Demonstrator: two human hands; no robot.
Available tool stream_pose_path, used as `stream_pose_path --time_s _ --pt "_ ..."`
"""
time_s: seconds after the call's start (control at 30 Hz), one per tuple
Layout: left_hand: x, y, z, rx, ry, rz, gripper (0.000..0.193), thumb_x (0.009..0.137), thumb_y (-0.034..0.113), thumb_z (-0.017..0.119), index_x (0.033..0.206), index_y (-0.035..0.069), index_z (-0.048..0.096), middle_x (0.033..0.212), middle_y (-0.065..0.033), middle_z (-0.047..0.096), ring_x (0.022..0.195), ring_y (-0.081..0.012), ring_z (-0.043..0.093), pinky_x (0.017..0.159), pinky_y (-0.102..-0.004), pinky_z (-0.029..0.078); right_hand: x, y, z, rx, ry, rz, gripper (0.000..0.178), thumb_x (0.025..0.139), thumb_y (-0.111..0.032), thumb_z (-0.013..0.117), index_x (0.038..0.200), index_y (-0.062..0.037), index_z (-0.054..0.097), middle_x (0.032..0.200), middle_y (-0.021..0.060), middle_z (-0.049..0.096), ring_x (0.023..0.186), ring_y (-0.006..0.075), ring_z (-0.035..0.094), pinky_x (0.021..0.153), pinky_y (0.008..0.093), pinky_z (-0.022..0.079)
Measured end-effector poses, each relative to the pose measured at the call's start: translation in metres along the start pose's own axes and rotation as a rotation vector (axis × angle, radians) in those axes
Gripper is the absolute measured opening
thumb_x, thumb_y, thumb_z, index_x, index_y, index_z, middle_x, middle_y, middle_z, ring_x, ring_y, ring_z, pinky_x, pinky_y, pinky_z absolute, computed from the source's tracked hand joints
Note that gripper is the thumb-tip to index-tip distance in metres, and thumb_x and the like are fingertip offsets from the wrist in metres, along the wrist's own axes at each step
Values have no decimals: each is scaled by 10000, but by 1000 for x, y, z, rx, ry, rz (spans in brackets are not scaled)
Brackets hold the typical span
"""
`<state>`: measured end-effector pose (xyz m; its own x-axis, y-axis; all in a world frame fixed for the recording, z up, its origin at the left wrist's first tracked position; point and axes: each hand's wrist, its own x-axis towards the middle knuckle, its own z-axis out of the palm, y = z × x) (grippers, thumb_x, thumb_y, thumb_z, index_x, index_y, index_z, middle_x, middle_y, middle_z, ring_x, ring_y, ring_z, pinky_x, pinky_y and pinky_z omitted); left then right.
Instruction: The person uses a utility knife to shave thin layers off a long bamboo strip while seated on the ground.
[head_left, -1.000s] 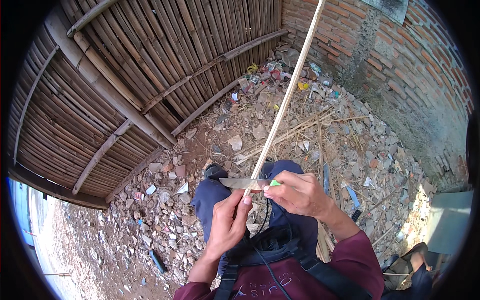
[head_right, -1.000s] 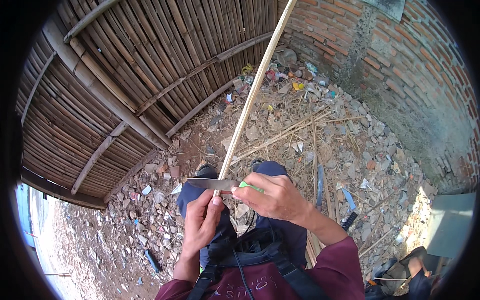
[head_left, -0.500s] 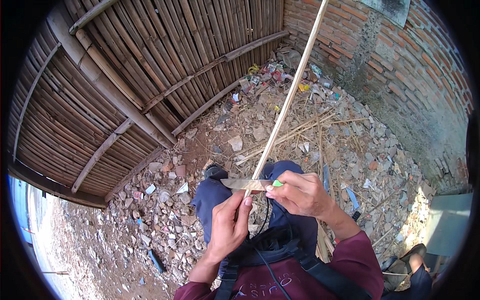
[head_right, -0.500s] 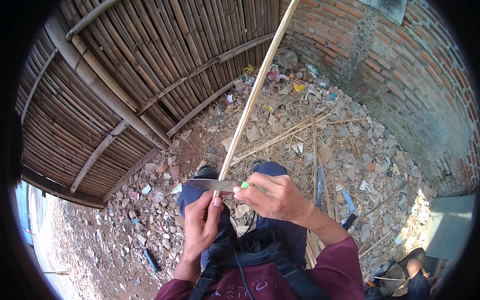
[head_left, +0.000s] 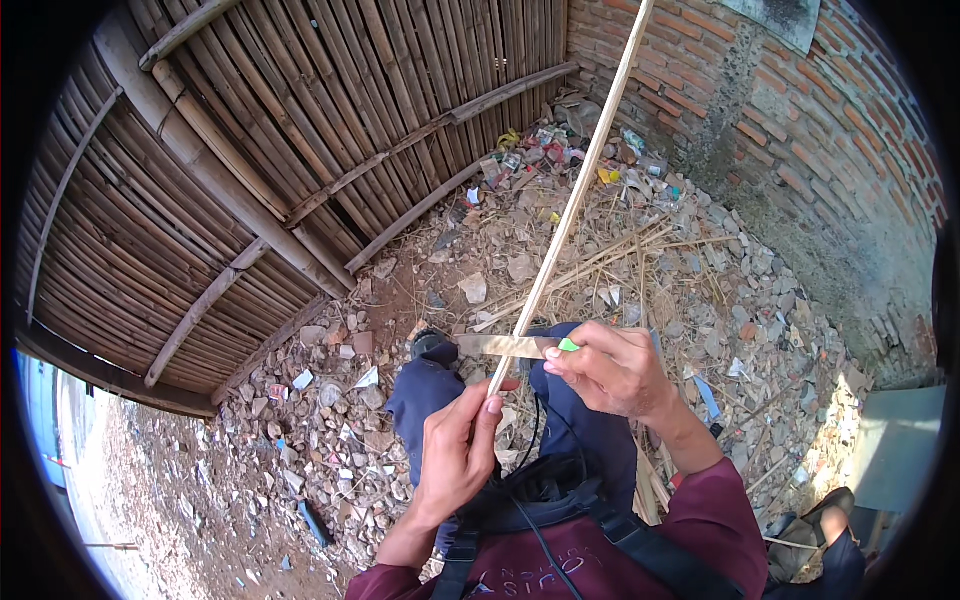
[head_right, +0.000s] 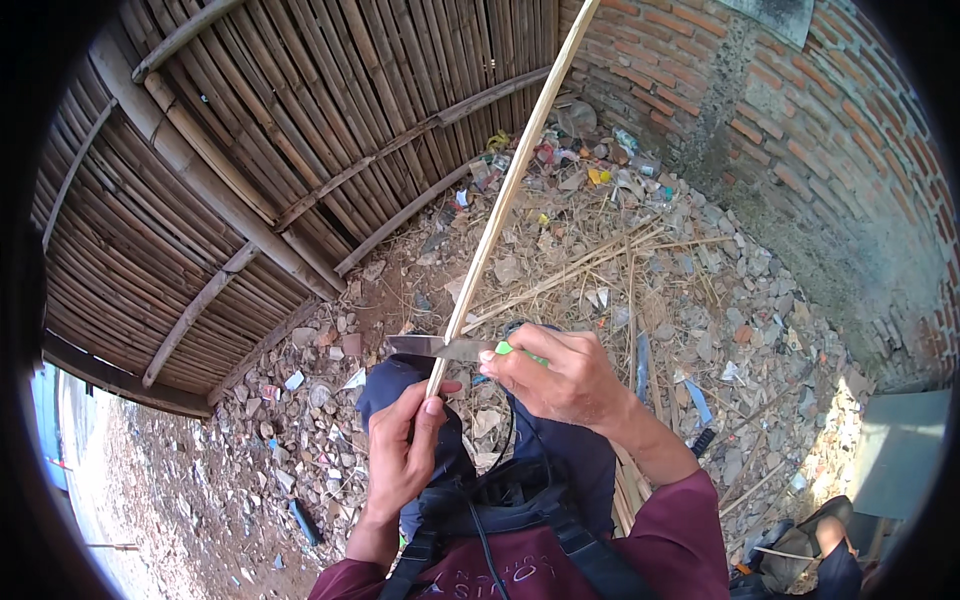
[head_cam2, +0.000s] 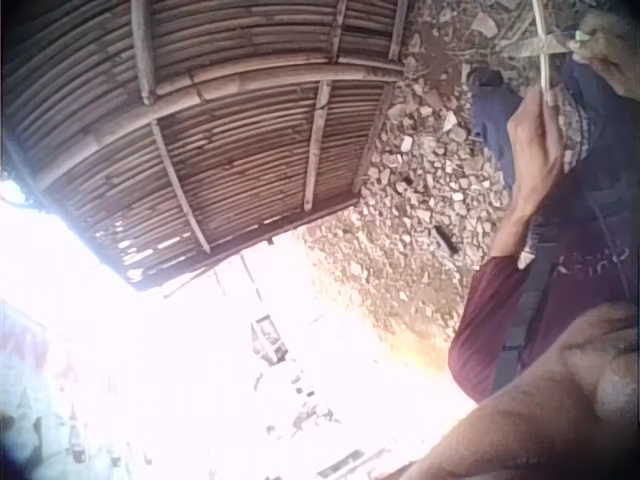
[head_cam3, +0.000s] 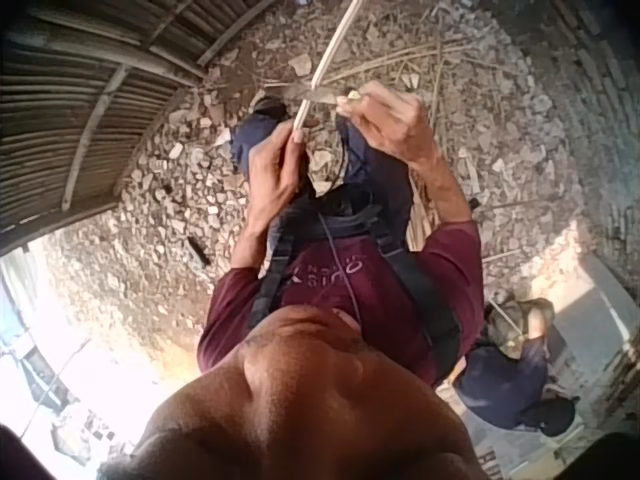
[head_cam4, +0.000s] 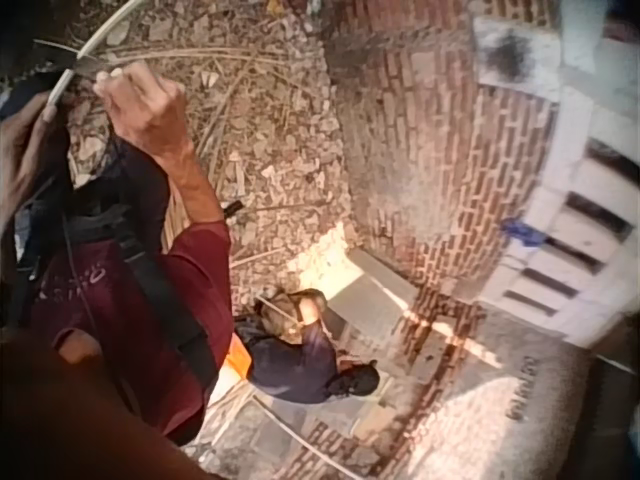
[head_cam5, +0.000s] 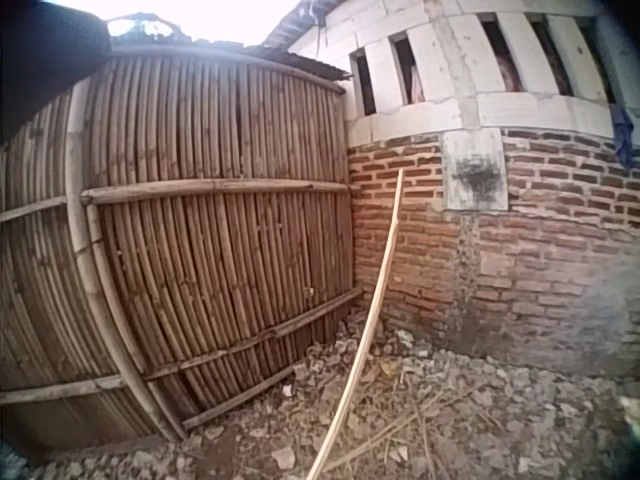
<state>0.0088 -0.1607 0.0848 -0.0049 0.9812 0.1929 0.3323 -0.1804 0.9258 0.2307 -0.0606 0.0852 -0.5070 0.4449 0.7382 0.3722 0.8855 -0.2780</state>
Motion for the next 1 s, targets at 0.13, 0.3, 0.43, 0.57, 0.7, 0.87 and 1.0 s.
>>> stream_pose_path --time_s 0.13,0.3,0.43,0.57,0.7,0.87,1.0 --pt "-16 -14 -7 24 -14 -45 263 1137 130 527 1256 -4 720 677 41 478 581 -36 407 540 -246 326 3 51 -10 -55 174 158 113 930 -75 810 1003 -63 725 822 54 672 628 170 688 541 313 532" --pt "-15 -19 -6 -24 -37 -158 289 1148 166 507 1318 20 689 678 47 488 575 -26 408 529 -241 320 -8 56 -14 132 384 327 130 948 -74 811 992 -24 699 868 121 731 731 191 744 605 315 542" --pt "0 -33 -10 -96 -131 -168 329 1155 194 492 1420 44 616 765 58 502 598 -15 395 523 -220 298 -16 8 10 246 135 307 150 933 -64 821 998 -16 694 896 138 743 763 226 760 615 328 556" --pt "9 -25 -16 -405 -208 -245 353 1155 180 487 1471 43 565 802 44 505 590 -18 384 522 -217 287 -12 -2 23 314 83 255 156 929 -53 819 1011 -12 693 883 131 728 728 255 742 596 352 555" --pt "16 -5 -19 -354 -221 -271 364 1150 146 485 1491 24 522 837 29 559 632 -22 445 549 -209 329 -14 2 21 275 85 246 152 926 -44 814 1023 -17 701 868 117 714 703 246 728 572 355 548" --pt "16 -15 -11 -78 -102 -133 271 1109 71 559 1363 -22 573 792 -6 620 648 -48 466 567 -261 369 -20 -2 29 266 42 154 157 919 -70 824 1029 -39 717 856 89 689 673 232 711 548 350 541" --pt "13 -18 -10 -192 -108 -121 193 1104 61 564 1277 -25 564 784 -10 616 660 -60 452 576 -262 365 -19 -9 29 240 -2 112 138 923 -103 824 1011 -57 728 860 69 681 656 210 699 532 345 533"
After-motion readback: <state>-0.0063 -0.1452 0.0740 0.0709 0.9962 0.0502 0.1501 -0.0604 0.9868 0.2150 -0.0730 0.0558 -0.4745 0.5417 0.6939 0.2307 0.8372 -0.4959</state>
